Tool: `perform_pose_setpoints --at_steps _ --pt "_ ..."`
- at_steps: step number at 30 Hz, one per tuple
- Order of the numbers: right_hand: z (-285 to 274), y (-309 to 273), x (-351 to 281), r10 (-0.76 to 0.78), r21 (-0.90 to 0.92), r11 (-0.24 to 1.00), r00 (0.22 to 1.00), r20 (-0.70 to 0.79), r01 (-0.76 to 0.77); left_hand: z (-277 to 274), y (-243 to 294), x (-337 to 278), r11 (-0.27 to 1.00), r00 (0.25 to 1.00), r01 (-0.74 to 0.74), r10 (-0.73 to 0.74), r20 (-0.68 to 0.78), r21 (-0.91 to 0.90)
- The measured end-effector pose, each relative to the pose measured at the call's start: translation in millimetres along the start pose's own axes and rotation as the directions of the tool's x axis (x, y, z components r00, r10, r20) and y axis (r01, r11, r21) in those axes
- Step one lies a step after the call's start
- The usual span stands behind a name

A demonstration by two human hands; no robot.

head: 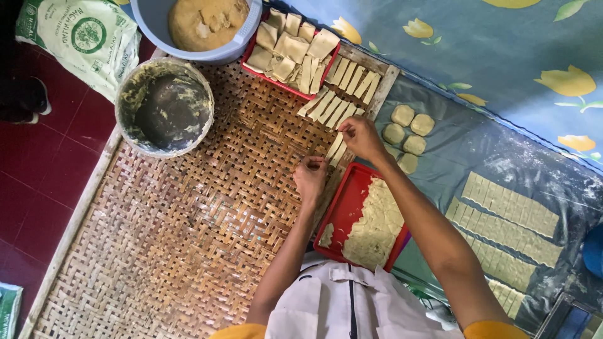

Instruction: Wrap filling into strips of dough to prepare snacks.

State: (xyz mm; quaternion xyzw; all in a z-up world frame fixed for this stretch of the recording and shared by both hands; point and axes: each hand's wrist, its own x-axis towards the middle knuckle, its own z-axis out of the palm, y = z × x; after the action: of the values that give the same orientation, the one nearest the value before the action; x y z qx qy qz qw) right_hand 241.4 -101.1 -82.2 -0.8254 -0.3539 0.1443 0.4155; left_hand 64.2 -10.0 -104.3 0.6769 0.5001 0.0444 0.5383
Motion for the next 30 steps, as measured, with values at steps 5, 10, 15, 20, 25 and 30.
perform_pose_setpoints --at_steps 5,10,15,20,25,30 --pt "-6 -4 3 -0.040 -0.134 0.990 0.999 0.038 0.044 -1 5 -4 1.000 1.000 0.018 -0.018 -0.007 0.023" --pt "-12 -18 2 -0.058 -0.186 0.980 0.997 0.042 0.064 -9 13 -11 0.999 1.000 -0.001 0.002 -0.008 0.035" --pt "-9 -9 0 -0.058 -0.186 0.981 0.998 0.011 0.059 -7 11 -11 1.000 1.000 0.002 -0.003 -0.014 -0.026" --pt "-18 -1 -8 -0.033 -0.117 0.993 0.996 -0.086 0.023 -2 -9 -3 0.998 1.000 -0.010 0.009 -0.013 -0.064" --pt "-45 -20 -59 0.069 0.054 0.997 0.964 -0.257 -0.057 -11 6 -12 0.997 0.999 -0.044 0.043 -0.015 -0.056" --pt "-64 -33 -160 0.198 0.130 0.978 0.913 -0.356 -0.162 -13 9 -10 0.993 0.994 -0.110 0.108 -0.031 -0.050"
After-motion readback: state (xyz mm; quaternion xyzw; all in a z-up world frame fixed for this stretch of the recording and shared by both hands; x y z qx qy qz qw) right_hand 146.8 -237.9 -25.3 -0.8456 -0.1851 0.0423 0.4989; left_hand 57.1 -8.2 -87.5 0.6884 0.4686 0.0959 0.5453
